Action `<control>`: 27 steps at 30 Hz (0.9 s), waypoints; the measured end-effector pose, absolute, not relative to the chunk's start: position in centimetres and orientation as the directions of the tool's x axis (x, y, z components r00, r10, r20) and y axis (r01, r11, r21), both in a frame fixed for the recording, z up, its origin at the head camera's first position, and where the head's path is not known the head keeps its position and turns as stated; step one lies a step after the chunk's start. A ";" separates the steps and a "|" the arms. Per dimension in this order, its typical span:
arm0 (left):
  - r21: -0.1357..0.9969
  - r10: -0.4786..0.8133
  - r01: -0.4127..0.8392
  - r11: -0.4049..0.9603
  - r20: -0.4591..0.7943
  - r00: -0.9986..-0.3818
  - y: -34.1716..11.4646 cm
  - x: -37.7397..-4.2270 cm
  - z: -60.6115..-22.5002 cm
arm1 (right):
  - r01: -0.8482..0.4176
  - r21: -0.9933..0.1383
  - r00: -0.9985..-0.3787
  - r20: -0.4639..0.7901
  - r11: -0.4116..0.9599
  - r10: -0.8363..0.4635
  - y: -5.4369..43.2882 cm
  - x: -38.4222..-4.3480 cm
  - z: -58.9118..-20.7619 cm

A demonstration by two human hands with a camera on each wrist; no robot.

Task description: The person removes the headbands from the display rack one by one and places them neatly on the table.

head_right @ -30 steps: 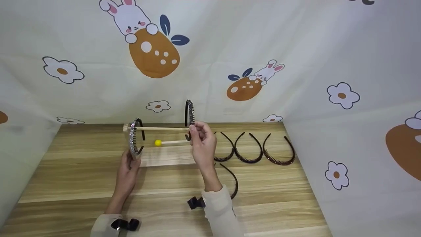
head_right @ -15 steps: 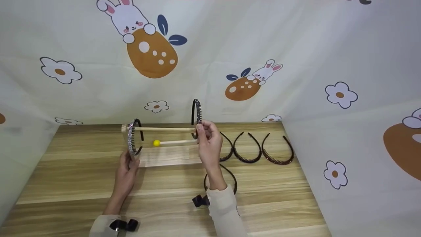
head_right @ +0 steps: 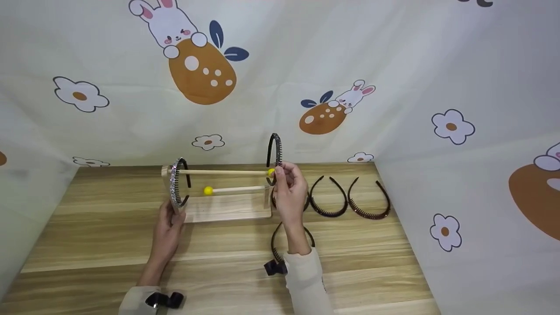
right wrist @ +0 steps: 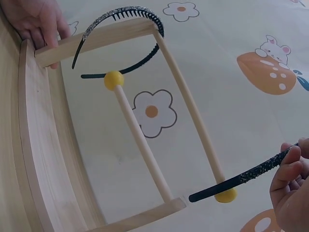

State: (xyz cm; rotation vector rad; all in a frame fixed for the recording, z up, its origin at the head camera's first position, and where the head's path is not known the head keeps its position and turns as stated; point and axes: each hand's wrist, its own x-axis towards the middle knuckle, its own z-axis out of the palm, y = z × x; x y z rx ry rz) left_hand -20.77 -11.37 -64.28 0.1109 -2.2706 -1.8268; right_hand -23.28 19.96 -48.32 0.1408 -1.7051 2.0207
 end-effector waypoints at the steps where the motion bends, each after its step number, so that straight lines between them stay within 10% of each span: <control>1: 0.971 -0.198 0.083 0.224 0.129 -0.972 -11.4 -20.7 -64.3 | -0.427 -0.899 -0.875 0.382 -0.100 0.298 20.1 -23.3 -48.3; 27: 0.970 -0.200 0.086 0.229 0.133 -0.971 -11.3 -20.8 -64.0 | -0.384 -0.918 -0.866 0.395 0.099 0.308 26.2 -23.3 -50.0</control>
